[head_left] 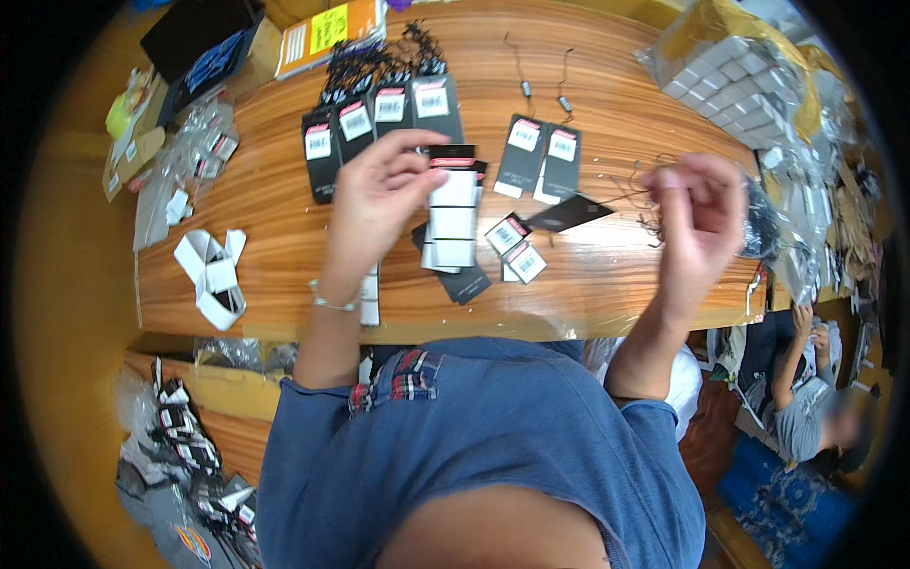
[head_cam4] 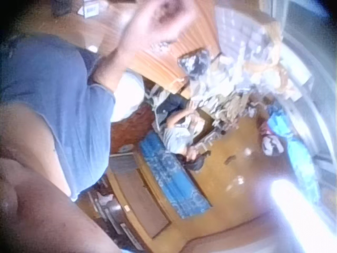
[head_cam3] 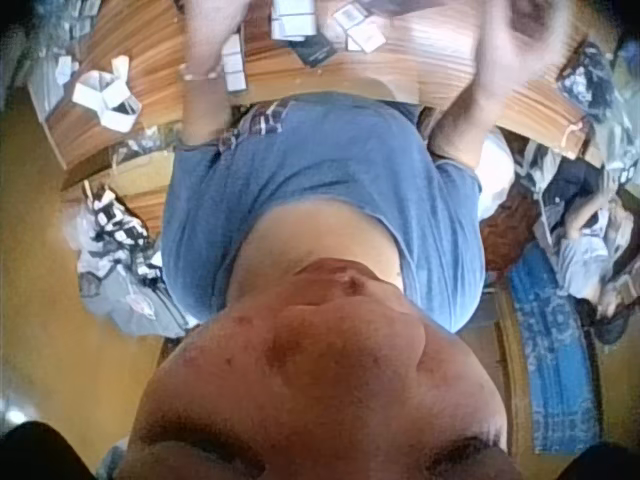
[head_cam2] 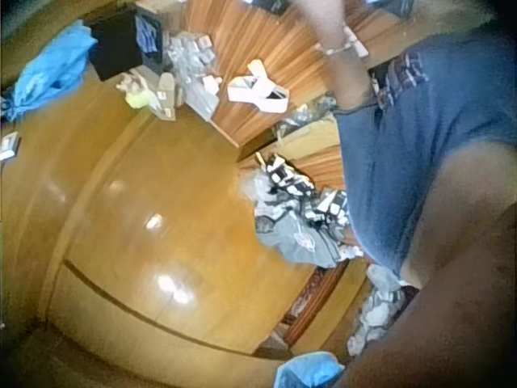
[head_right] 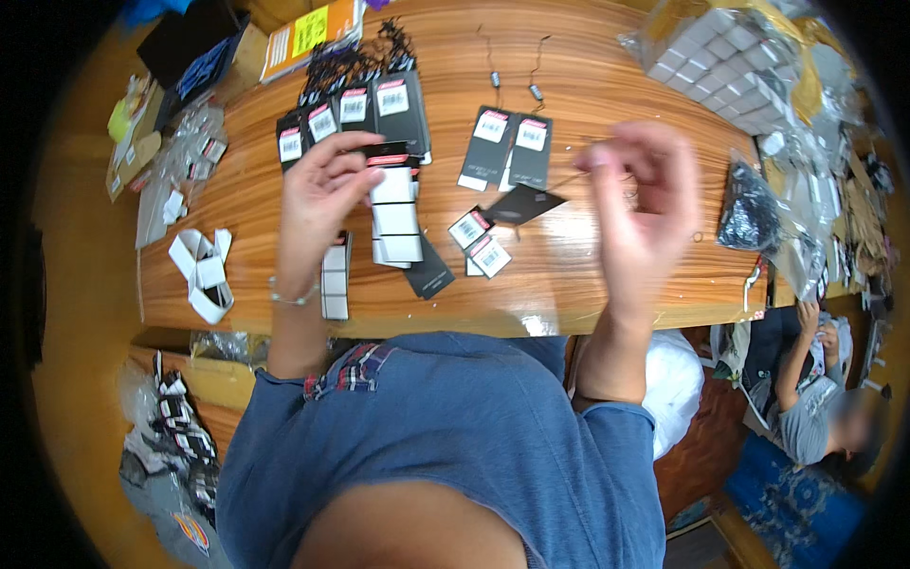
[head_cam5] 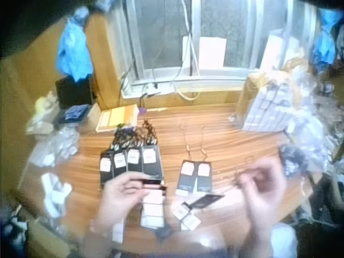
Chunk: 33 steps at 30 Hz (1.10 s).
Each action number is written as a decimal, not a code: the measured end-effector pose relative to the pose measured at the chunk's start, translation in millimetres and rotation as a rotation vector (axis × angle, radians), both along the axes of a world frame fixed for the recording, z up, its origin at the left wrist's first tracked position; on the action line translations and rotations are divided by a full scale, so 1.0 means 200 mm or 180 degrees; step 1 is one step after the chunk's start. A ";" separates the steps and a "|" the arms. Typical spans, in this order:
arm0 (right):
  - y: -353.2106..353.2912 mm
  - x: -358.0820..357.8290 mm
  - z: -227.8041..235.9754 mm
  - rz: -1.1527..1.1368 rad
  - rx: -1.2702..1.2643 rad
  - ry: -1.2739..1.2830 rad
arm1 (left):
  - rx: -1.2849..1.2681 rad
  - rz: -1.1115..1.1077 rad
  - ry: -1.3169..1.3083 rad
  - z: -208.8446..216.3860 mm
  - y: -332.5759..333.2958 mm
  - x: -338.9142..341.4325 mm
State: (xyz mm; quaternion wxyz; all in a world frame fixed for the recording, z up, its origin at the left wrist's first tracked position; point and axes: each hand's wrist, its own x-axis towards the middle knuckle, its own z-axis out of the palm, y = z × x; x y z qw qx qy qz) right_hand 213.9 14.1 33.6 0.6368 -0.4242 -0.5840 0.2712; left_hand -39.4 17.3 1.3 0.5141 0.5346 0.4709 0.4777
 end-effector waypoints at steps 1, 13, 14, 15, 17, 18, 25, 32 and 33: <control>-0.01 0.04 0.03 -0.0077 -0.0011 0.0084 | -0.0129 0.0052 0.0156 -0.02 -0.02 -0.09; 0.02 0.31 0.05 0.0038 0.0798 0.0508 | 0.0754 0.0840 0.3018 -0.39 -0.25 -0.49; 0.01 0.30 0.05 0.0090 0.0764 0.0524 | 0.0741 0.0802 0.2813 -0.38 -0.25 -0.49; 0.00 0.29 0.06 0.0136 0.0742 0.0534 | 0.0733 0.0770 0.2606 -0.37 -0.24 -0.49; -0.01 0.29 0.06 -0.0050 0.0778 0.0309 | -0.0591 0.0567 0.0775 -0.22 -0.23 -0.42; -0.02 0.29 0.06 -0.0131 0.0802 0.0192 | -0.0600 0.0423 0.0692 -0.11 -0.22 -0.37; -0.06 0.14 0.08 -0.0085 0.0279 -0.0117 | 0.0500 -0.0237 0.0218 0.14 0.06 0.12; -0.06 0.02 0.00 0.0084 -0.0176 -0.0505 | 0.0909 -0.0219 0.0173 0.09 0.11 0.47; -0.06 0.01 0.00 0.0054 -0.0095 -0.0601 | 0.0958 -0.0256 0.0136 0.09 0.10 0.49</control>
